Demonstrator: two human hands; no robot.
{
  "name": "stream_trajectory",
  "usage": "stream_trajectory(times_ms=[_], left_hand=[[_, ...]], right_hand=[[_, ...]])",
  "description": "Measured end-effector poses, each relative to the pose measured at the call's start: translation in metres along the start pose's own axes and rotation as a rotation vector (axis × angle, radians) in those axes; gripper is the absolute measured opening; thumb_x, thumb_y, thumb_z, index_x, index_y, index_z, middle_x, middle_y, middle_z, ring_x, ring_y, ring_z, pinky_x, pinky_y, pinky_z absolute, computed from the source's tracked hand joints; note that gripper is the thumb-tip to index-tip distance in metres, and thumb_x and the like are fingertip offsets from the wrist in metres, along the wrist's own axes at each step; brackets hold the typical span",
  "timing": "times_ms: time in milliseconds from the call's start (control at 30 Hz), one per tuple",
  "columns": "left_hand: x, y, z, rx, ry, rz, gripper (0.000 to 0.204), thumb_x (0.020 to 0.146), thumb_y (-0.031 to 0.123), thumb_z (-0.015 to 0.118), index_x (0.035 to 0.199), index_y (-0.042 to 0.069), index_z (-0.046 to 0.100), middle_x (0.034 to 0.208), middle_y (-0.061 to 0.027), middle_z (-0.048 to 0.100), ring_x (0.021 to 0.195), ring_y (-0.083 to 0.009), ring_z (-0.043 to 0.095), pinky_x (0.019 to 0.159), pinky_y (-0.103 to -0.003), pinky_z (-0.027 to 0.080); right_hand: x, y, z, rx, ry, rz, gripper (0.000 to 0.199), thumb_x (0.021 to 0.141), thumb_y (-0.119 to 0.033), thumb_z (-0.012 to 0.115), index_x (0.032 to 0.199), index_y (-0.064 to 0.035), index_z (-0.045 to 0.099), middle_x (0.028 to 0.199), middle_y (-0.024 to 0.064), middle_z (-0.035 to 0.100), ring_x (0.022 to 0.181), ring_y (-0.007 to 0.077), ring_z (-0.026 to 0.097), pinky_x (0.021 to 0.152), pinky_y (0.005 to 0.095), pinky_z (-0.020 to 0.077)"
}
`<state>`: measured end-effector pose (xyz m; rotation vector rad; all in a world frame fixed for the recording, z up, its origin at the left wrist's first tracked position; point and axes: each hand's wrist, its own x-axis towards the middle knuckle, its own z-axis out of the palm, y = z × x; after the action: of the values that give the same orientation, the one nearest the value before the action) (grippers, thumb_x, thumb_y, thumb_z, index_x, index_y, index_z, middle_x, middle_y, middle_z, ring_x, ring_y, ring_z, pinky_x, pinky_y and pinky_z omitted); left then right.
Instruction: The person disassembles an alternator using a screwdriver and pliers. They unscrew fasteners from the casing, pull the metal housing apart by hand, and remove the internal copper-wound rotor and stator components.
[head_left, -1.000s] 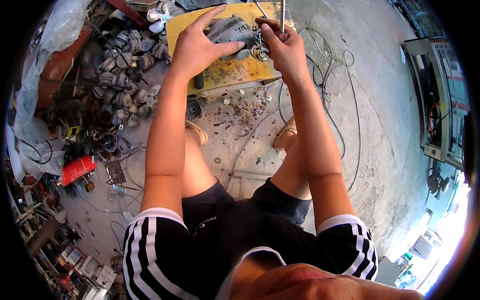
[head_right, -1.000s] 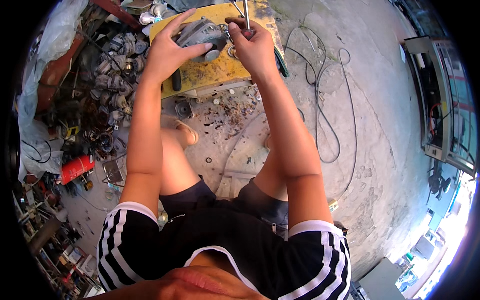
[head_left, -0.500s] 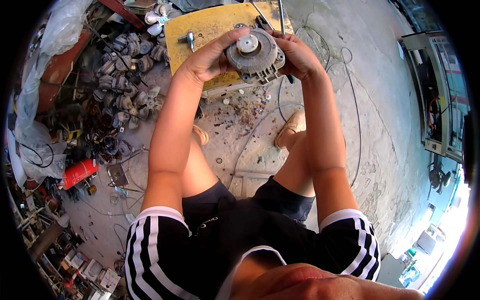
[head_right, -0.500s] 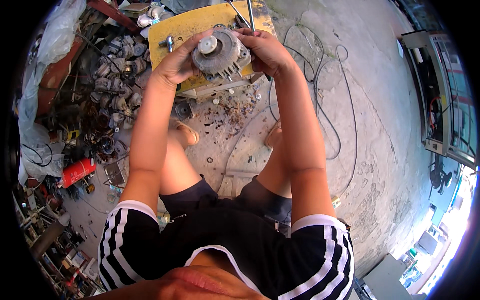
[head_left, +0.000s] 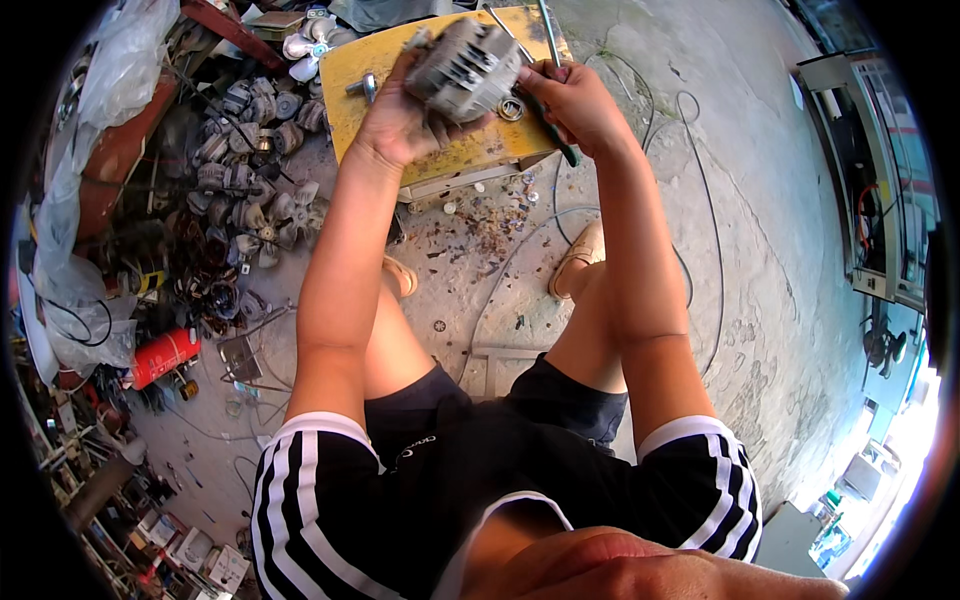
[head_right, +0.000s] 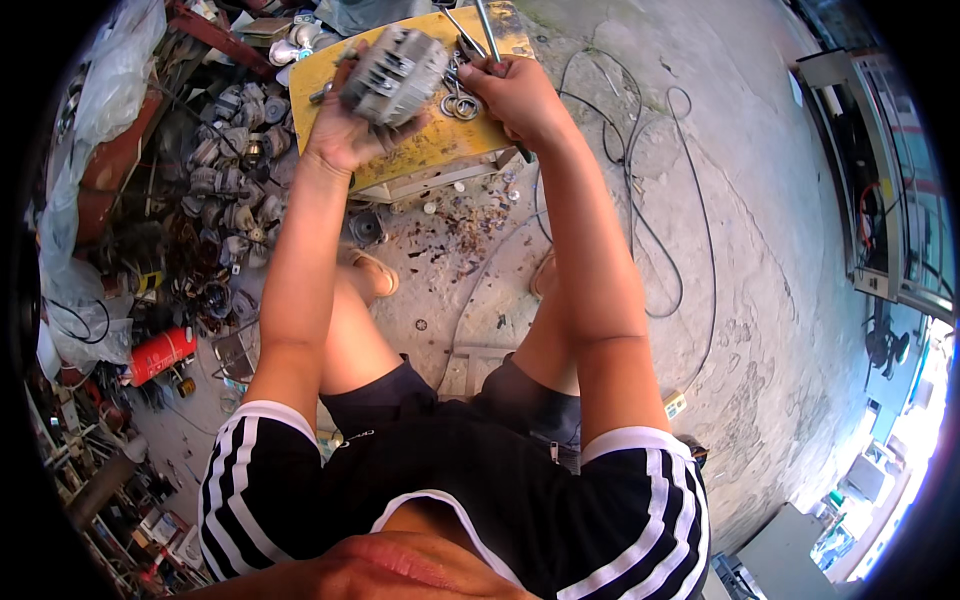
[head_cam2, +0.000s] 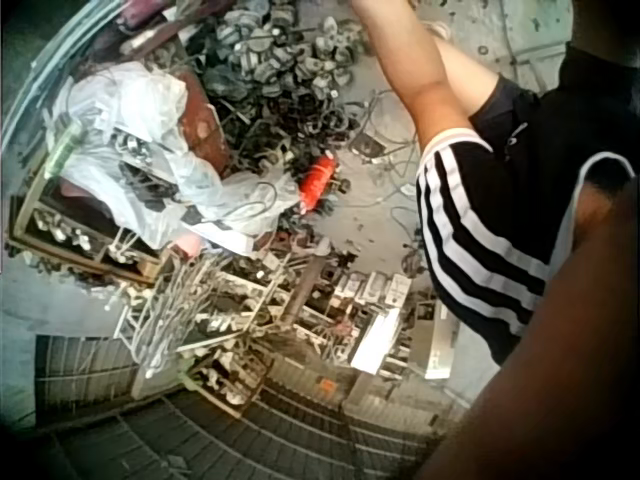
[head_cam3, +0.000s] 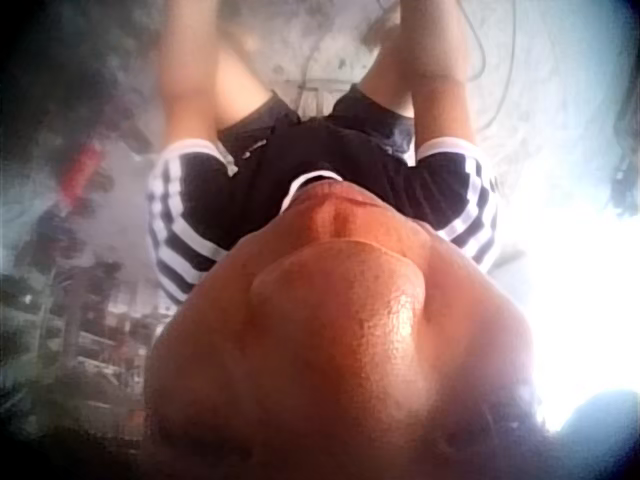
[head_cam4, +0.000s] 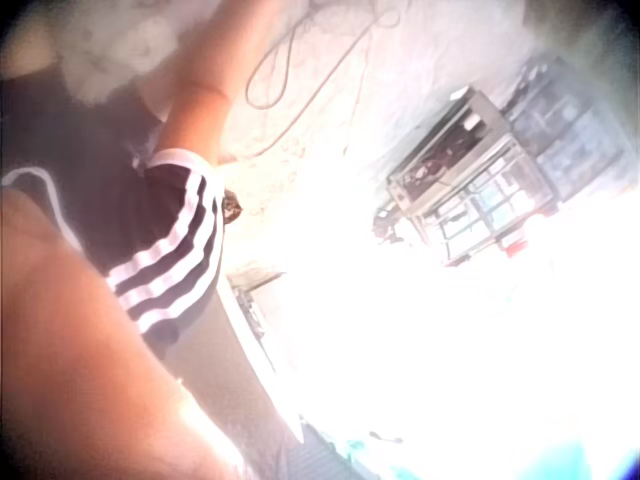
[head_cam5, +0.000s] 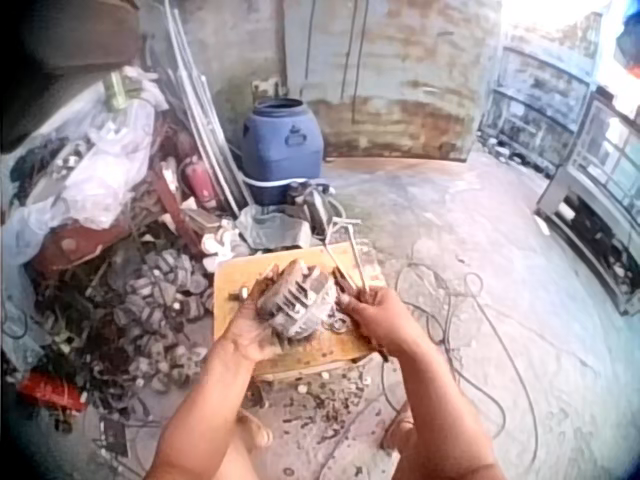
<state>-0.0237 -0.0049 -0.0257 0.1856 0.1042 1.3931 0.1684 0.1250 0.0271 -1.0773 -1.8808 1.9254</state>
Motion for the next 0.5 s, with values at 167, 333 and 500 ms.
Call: stream_trajectory(times_ms=[167, 333, 500], left_hand=[[-0.015, 0.022, 0.016, -0.020, -0.062, 0.123, 0.060, 0.095, 0.054, 0.054, 0.138, 0.012, 0.053, 0.138, -0.0131, 0.059, 0.125, -0.0347, 0.057, 0.103, -0.063, 0.046], [-0.034, 0.048, 0.005, -0.024, 0.010, 0.325, 0.057, 0.095, 0.050, 0.054, 0.134, 0.008, 0.056, 0.135, -0.0137, 0.060, 0.125, -0.0355, 0.057, 0.105, -0.062, 0.045], [-0.043, 0.060, 0.020, 0.140, 0.407, 0.639, 0.055, 0.092, 0.049, 0.057, 0.129, 0.009, 0.061, 0.131, -0.0142, 0.063, 0.122, -0.0350, 0.059, 0.107, -0.058, 0.044]], right_hand=[[0.029, 0.038, -0.005, -0.406, 0.252, -0.216, 0.033, 0.093, -0.032, 0.071, 0.107, -0.0022, 0.071, 0.060, -0.0050, 0.050, 0.051, 0.0031, 0.042, 0.042, 0.0250, 0.0291], [0.021, 0.024, -0.002, -0.282, 0.269, -0.199, 0.039, 0.092, -0.031, 0.072, 0.112, 0.0021, 0.067, 0.067, -0.0015, 0.059, 0.055, 0.0079, 0.048, 0.053, 0.0251, 0.0406], [0.030, 0.038, -0.023, -0.286, 0.402, -0.345, 0.041, 0.095, -0.023, 0.065, 0.127, 0.0030, 0.062, 0.098, 0.0072, 0.069, 0.078, 0.0099, 0.060, 0.071, 0.0267, 0.0502]])
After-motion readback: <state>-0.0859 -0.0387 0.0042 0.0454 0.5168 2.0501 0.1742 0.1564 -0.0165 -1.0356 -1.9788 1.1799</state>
